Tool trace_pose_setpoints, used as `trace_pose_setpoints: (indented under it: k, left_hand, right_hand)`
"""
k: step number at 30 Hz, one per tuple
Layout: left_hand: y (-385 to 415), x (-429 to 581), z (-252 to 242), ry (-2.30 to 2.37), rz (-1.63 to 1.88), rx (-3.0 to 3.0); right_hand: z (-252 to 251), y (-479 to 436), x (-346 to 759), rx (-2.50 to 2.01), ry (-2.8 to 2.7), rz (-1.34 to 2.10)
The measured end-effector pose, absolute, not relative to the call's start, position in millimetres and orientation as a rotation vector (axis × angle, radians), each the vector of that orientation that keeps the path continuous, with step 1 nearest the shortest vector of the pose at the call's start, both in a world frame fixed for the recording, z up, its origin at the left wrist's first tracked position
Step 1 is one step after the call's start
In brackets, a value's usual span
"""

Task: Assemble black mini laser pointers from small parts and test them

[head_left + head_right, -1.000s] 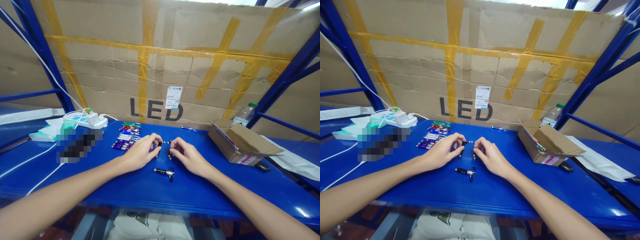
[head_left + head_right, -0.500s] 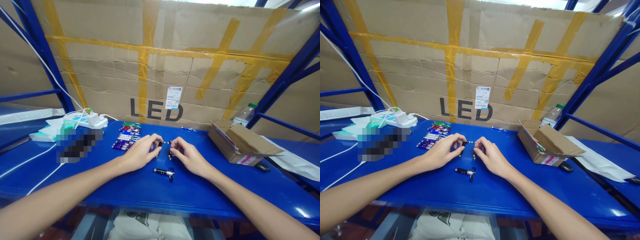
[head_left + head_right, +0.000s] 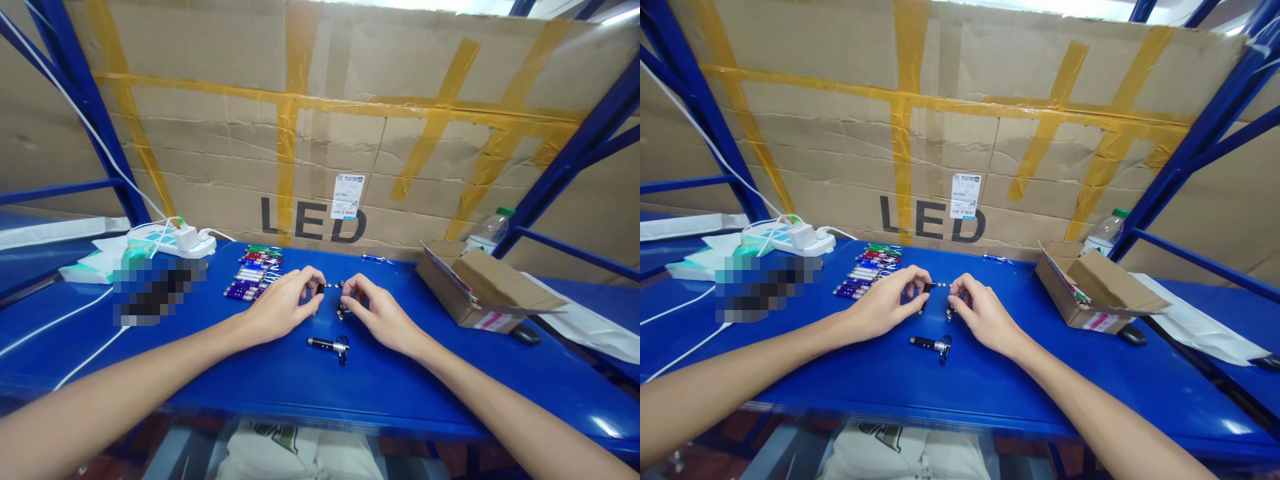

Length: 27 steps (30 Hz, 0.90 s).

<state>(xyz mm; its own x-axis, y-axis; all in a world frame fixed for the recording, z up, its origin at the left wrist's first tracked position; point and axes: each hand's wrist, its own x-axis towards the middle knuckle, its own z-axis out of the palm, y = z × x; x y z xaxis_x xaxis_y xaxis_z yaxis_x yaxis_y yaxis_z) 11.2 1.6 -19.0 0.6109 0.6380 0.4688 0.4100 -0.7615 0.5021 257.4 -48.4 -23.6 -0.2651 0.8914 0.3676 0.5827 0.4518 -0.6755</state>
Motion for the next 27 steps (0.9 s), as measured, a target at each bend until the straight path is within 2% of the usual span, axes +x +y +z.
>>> trace_pose_setpoints:
  k: [27]
  left_hand:
    - [5.1,10.7,-22.6,0.827,0.928,2.595]
  right_hand:
    - [-24.1,-46.0,259.6,-1.141,-2.004,0.454]
